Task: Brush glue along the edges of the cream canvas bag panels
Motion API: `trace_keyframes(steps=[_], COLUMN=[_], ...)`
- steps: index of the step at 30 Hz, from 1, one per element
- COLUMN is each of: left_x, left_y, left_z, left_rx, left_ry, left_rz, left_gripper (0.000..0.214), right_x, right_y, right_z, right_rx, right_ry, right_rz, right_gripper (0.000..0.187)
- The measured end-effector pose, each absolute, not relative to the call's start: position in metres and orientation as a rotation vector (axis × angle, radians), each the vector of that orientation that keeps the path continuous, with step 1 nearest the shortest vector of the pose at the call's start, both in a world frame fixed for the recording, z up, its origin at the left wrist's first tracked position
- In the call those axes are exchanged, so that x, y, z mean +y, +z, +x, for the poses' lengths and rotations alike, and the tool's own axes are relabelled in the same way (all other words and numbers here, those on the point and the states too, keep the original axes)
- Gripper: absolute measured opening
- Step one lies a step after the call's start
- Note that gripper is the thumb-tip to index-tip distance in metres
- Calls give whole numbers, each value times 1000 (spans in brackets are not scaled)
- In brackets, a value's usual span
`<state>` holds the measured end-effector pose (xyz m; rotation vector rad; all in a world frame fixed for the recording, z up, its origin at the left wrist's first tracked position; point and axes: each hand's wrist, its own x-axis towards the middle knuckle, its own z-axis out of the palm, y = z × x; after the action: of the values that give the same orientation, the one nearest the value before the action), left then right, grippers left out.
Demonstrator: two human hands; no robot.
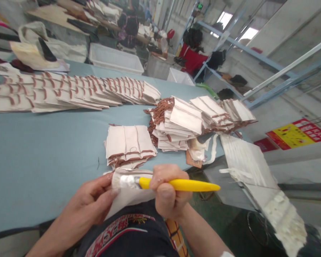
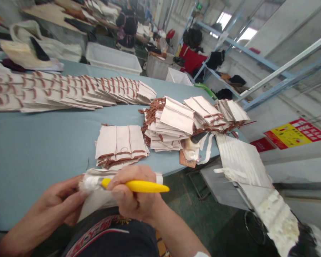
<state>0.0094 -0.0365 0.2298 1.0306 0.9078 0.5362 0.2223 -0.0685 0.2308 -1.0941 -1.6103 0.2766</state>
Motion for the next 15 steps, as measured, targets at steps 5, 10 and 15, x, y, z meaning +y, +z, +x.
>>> trace_keyframes(steps=[5,10,15], left_x=[-40,-36,-41], left_y=[228,216,217], left_z=[6,3,6], left_rx=[987,953,947], left_ry=[502,503,551], left_rz=[1001,1049,929], left_gripper=[46,48,49], right_x=[-60,-62,-57], right_y=[232,235,233], right_z=[223,224,228], right_rx=[-1455,-1570,-1590], right_ry=[247,195,98], right_rz=[-992,-914,-1001], right_gripper=[21,14,16])
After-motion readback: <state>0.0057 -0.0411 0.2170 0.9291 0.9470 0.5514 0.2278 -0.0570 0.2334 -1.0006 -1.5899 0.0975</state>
